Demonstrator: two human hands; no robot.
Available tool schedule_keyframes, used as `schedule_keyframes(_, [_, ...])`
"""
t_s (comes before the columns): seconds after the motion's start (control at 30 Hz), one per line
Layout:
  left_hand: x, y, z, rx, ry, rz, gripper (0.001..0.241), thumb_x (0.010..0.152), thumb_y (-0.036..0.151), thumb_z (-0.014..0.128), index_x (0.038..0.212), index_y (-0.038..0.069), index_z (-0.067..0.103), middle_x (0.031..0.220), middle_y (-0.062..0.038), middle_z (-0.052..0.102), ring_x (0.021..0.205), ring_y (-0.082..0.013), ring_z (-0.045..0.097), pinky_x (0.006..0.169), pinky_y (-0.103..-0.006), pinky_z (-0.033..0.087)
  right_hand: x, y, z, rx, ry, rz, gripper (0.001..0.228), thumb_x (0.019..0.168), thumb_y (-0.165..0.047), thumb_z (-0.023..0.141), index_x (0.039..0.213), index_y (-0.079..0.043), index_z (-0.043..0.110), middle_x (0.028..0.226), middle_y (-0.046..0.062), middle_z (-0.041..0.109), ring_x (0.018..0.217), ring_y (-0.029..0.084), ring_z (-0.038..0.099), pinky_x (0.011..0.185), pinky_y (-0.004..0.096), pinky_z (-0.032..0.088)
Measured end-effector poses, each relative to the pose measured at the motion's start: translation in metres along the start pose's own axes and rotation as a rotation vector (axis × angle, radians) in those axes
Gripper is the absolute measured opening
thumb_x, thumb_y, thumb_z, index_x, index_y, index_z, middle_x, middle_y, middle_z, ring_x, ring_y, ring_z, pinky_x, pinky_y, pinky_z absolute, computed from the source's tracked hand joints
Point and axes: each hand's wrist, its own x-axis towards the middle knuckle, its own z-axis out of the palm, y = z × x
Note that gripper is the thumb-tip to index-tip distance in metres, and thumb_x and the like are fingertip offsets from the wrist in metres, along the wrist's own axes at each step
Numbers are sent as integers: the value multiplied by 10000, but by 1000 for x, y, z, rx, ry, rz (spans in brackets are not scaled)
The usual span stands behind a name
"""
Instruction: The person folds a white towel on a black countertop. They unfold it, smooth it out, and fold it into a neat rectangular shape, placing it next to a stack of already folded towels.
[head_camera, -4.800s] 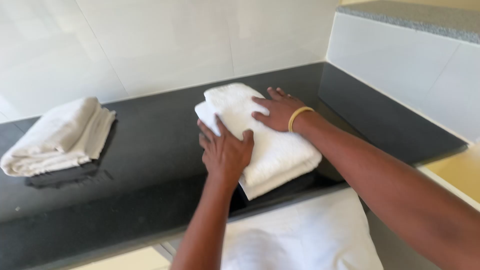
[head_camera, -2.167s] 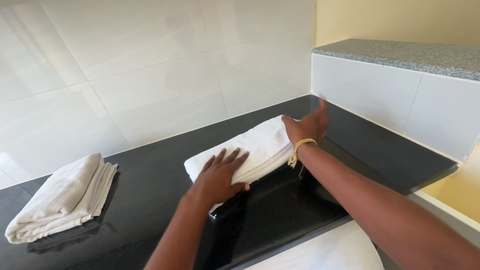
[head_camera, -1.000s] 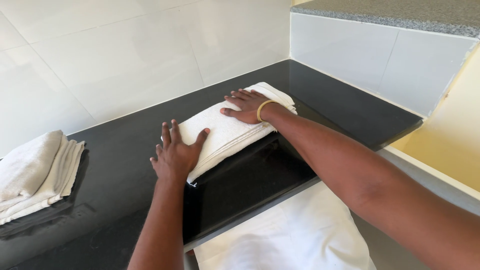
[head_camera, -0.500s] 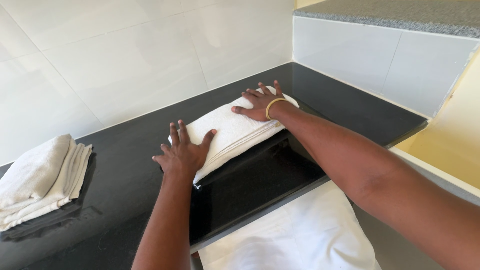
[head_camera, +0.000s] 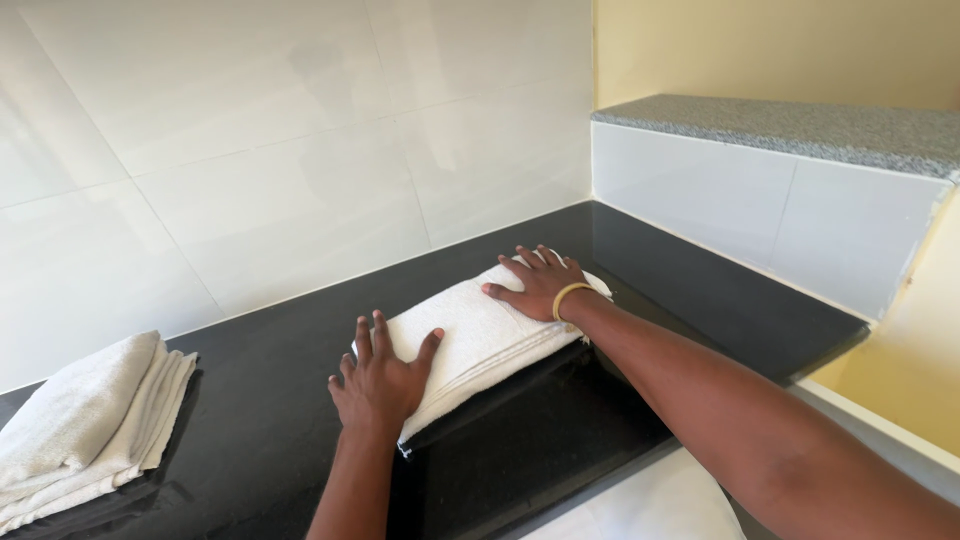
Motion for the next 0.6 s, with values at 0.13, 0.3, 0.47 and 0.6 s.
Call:
schedule_keyframes(0.13, [0, -2, 1, -10, 46, 3, 1084, 832, 908, 334, 1646, 230, 107, 1711, -74, 131, 1510, -419, 271, 1193, -615, 262, 4, 4, 7, 3, 35, -23, 922, 866, -863, 256, 1631, -349, 215, 1728, 1, 120, 1591, 280, 98, 1250, 565, 178])
schedule_keyframes(0.3, [-5, 0, -1, -70, 37, -13, 1094, 813, 899, 356, 1648, 225, 145, 1715, -65, 169, 1501, -392, 325, 1202, -592, 293, 4, 6, 10, 2, 36, -15, 898, 872, -853, 259, 1627, -369, 221, 1725, -5, 130, 1593, 274, 97, 1250, 564, 174])
schedule_keyframes(0.47, [-5, 0, 4, -12, 75, 15, 1038, 845, 875, 339, 1634, 223, 165, 1708, -71, 155, 1512, -419, 255, 1206, -593, 242, 6, 6, 12, 19, 36, -18, 892, 872, -852, 262, 1622, -370, 229, 1725, -14, 131, 1594, 267, 93, 1253, 563, 162])
schedule_keyframes(0.6, [-20, -5, 40, 151, 306, 296, 837, 963, 768, 299, 1596, 223, 244, 1670, -100, 193, 1539, -436, 143, 1223, -607, 110, 8, 9, 11, 36, 47, -35, 882, 879, -836, 289, 1621, -362, 236, 1722, -12, 136, 1592, 269, 97, 1250, 568, 160])
